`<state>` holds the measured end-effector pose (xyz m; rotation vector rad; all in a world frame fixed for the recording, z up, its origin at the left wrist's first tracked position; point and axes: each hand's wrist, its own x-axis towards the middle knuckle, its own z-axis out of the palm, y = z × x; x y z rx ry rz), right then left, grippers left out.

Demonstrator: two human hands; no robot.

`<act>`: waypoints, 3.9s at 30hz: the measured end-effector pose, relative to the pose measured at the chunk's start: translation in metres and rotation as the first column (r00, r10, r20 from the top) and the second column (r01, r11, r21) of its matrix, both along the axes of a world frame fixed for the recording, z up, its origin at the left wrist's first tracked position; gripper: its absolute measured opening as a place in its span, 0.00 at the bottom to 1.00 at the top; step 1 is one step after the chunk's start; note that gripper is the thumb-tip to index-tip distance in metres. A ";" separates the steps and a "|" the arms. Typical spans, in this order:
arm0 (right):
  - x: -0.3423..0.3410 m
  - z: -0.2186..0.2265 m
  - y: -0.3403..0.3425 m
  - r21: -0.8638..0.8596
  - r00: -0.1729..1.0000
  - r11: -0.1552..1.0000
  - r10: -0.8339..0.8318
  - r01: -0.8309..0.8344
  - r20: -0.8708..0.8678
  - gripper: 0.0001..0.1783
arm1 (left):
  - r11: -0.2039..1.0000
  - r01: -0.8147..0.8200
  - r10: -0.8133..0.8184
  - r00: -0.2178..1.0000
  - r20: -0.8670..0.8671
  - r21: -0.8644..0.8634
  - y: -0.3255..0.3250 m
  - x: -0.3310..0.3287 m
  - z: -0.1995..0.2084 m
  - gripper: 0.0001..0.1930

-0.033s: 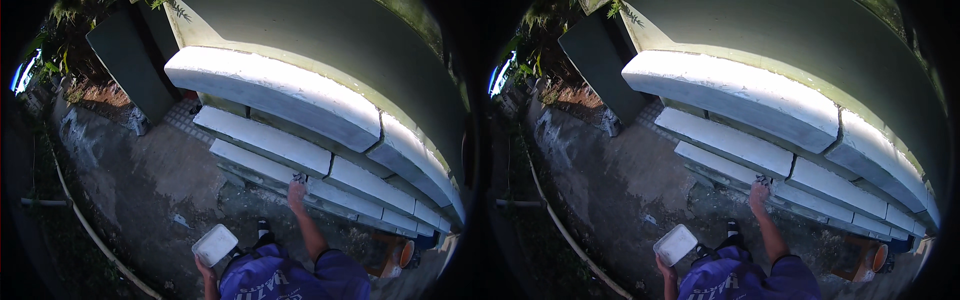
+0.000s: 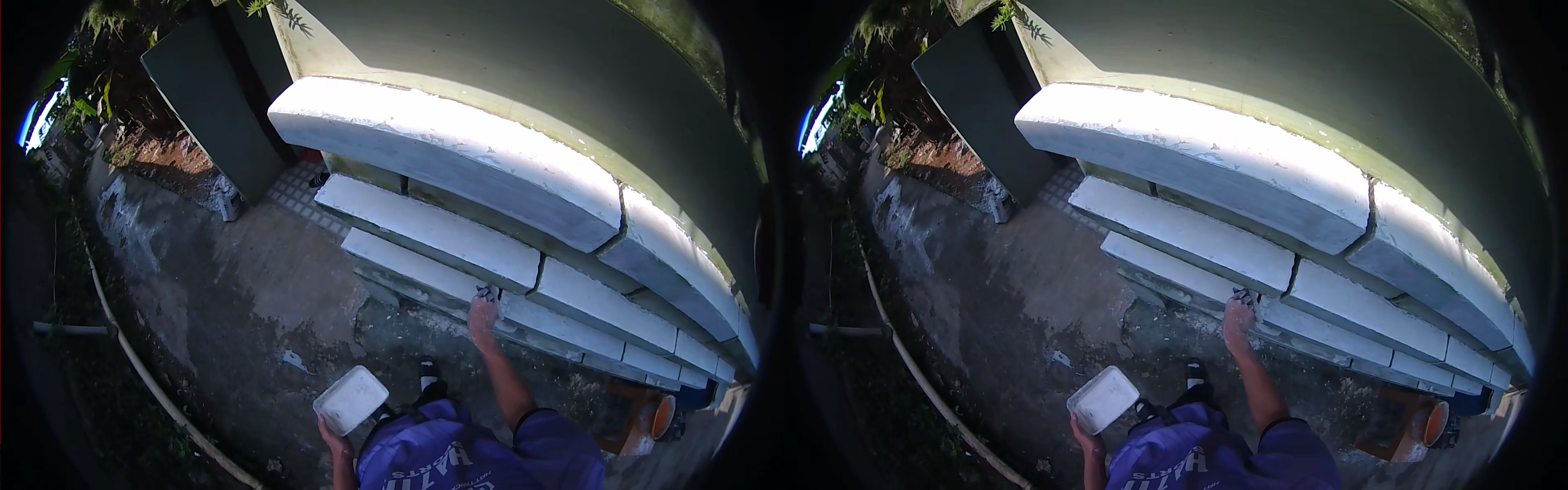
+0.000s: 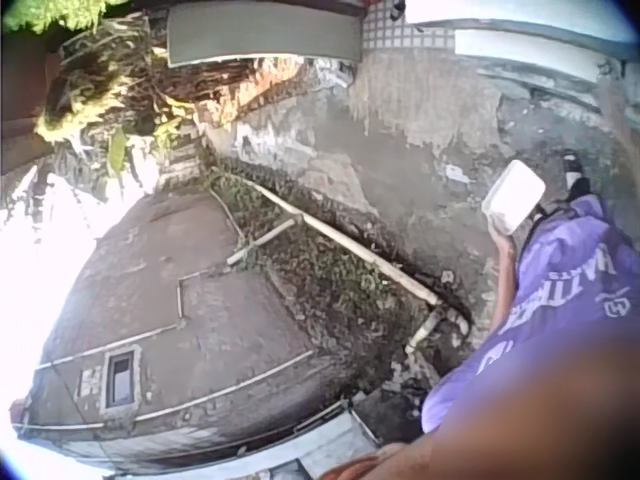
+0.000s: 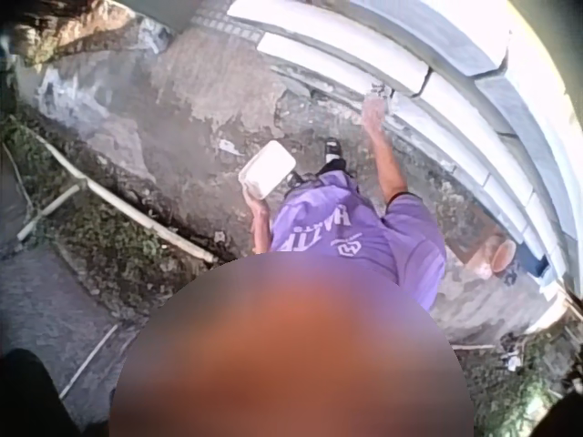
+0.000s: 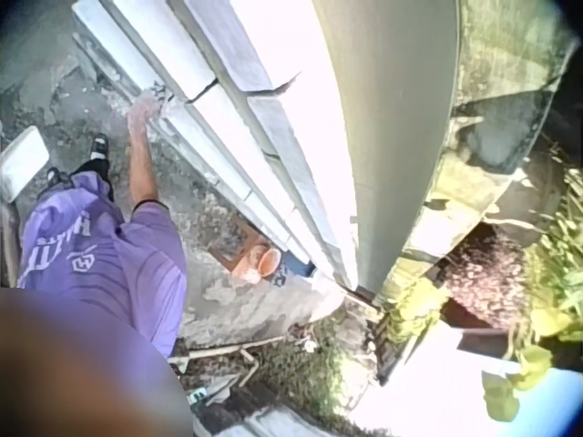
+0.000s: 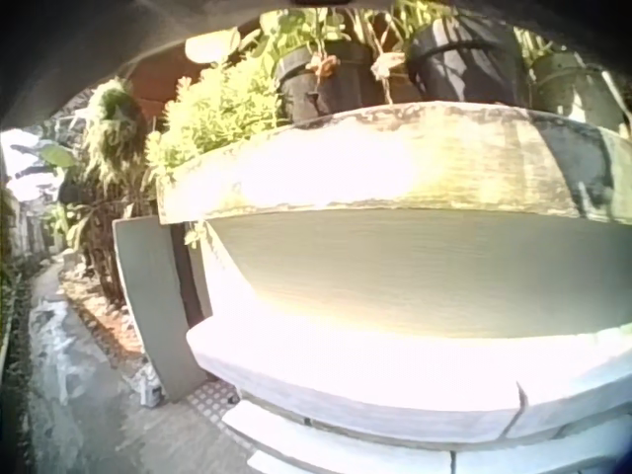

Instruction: Applying a white joint filler or putty to the cracks between concrete blocks using a hand scraper.

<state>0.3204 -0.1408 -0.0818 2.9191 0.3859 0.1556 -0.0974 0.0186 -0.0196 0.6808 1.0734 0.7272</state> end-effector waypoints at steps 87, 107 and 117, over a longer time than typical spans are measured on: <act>-0.014 -0.006 -0.021 0.026 0.952 0.963 0.260 -0.268 0.159 0.24 | 0.805 0.593 -0.587 0.799 0.131 -0.006 0.163 0.113 -0.012 0.30; -0.017 -0.016 -0.036 -0.048 0.964 0.966 0.258 -0.255 0.067 0.28 | 0.911 0.412 -0.409 0.909 0.078 -0.021 0.066 0.081 -0.041 0.32; -0.078 -0.005 -0.010 0.013 0.924 0.932 0.358 -0.362 0.133 0.31 | 0.881 0.474 -0.471 0.876 0.104 -0.008 0.078 0.084 -0.032 0.31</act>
